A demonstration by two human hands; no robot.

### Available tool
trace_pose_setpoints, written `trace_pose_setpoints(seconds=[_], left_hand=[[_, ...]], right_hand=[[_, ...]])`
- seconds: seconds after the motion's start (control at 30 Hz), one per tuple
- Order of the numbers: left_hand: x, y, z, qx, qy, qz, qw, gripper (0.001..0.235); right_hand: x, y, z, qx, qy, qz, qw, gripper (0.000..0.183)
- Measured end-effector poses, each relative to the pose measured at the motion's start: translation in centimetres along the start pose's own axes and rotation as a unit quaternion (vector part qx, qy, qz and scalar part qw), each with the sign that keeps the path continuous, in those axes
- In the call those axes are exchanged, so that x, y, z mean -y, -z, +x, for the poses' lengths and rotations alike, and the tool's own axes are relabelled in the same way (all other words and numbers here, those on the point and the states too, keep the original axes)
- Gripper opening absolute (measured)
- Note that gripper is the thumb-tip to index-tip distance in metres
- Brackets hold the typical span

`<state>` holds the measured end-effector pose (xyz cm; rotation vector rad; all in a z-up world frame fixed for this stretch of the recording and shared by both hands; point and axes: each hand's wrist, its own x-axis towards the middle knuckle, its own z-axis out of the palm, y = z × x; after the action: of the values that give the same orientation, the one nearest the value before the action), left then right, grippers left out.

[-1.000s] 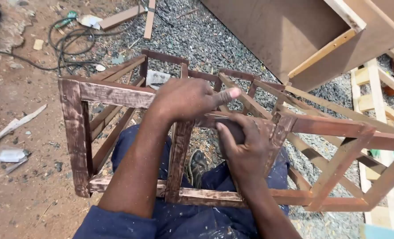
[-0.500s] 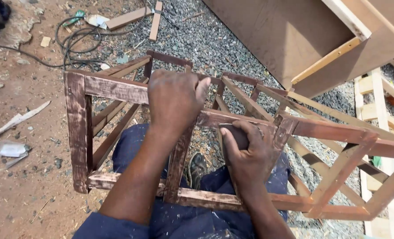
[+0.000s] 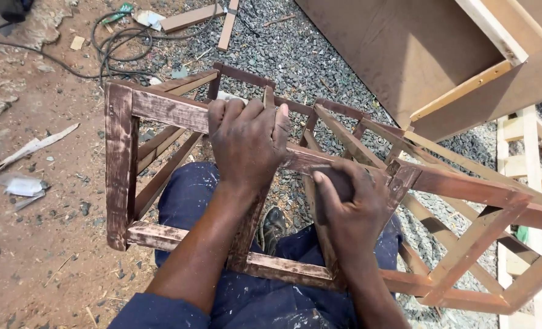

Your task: The person sands a wooden frame using a sanding block, focusing on the edges and corners. They hold the frame with one hand and rub the sanding block against the wood with the other, occasionally adjusting their grip to reach different sections.

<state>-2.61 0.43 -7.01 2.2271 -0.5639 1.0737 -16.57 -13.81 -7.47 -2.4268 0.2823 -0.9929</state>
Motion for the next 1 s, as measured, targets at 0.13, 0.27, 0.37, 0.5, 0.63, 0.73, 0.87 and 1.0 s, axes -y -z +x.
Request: trace_pose_setpoints(seconds=[0.13, 0.27, 0.37, 0.5, 0.63, 0.73, 0.87, 1.0], left_hand=[[-1.2, 1.3, 0.2, 0.033, 0.015, 0.049, 0.998, 0.029], [-0.7, -0.5, -0.5, -0.004, 0.015, 0.019, 1.0, 0.045], [-0.6, 0.3, 0.4, -0.007, 0.014, 0.025, 1.0, 0.043], [-0.6, -0.3, 0.1, -0.04, 0.011, 0.024, 0.999, 0.039], [0.1, -0.5, -0.7, -0.015, 0.013, 0.027, 0.999, 0.042], [1.7, -2.9, -1.3, 0.029, 0.014, -0.017, 0.999, 0.086], [-0.6, -0.6, -0.2, 0.023, 0.036, 0.024, 0.999, 0.046], [-0.4, -0.2, 0.1, 0.007, 0.035, 0.015, 0.999, 0.048]], right_hand=[[1.8, 0.9, -0.8, 0.028, -0.086, -0.011, 0.996, 0.03], [1.3, 0.0, -0.5, -0.012, -0.064, 0.007, 0.998, 0.034], [1.2, 0.1, -0.4, -0.008, -0.068, 0.023, 0.997, 0.032], [2.4, -1.2, 0.2, -0.028, -0.066, 0.065, 0.995, 0.033], [2.9, -0.4, 0.2, -0.011, -0.06, 0.06, 0.996, 0.032], [2.2, -0.6, 0.9, -0.015, -0.044, 0.024, 0.999, 0.034], [2.5, -0.6, 0.8, -0.017, -0.048, 0.048, 0.998, 0.031], [-0.1, -0.3, -1.2, -0.019, -0.074, 0.007, 0.997, 0.035]])
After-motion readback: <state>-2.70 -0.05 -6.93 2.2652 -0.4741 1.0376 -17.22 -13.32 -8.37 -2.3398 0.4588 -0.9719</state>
